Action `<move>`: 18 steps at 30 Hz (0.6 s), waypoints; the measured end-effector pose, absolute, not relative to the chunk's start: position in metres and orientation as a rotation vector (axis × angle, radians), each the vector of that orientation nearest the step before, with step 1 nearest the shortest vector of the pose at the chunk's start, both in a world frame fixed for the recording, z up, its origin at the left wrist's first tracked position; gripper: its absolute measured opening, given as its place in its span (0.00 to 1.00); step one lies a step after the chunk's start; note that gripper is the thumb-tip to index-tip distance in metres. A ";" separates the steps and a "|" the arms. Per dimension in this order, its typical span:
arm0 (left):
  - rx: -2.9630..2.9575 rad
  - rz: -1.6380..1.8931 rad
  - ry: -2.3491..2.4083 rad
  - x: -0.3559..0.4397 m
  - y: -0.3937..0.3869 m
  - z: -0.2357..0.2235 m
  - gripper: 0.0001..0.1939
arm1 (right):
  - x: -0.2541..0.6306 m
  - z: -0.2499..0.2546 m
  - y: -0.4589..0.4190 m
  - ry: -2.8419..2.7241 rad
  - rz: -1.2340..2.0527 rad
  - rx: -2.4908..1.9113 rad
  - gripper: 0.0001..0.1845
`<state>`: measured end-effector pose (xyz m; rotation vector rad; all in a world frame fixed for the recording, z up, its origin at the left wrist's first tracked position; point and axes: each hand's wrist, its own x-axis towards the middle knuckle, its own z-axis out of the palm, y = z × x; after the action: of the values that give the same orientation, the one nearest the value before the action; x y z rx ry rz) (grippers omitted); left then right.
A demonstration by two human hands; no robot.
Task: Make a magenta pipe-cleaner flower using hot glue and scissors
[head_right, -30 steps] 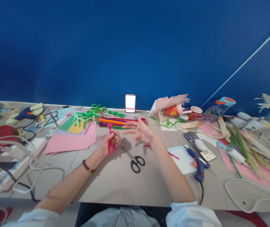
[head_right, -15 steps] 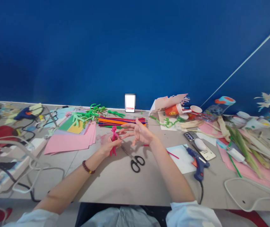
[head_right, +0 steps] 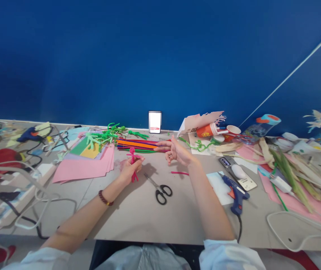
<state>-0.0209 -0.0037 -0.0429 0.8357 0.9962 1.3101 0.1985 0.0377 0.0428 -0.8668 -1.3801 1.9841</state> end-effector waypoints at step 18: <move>0.888 1.186 1.008 -0.016 -0.011 -0.038 0.19 | 0.163 0.026 0.028 -1.444 2.191 -0.689 0.39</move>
<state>-0.0163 -0.0110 -0.0383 0.8881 1.0075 1.1863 0.1626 0.0276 0.0261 -0.6895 -1.4441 2.1911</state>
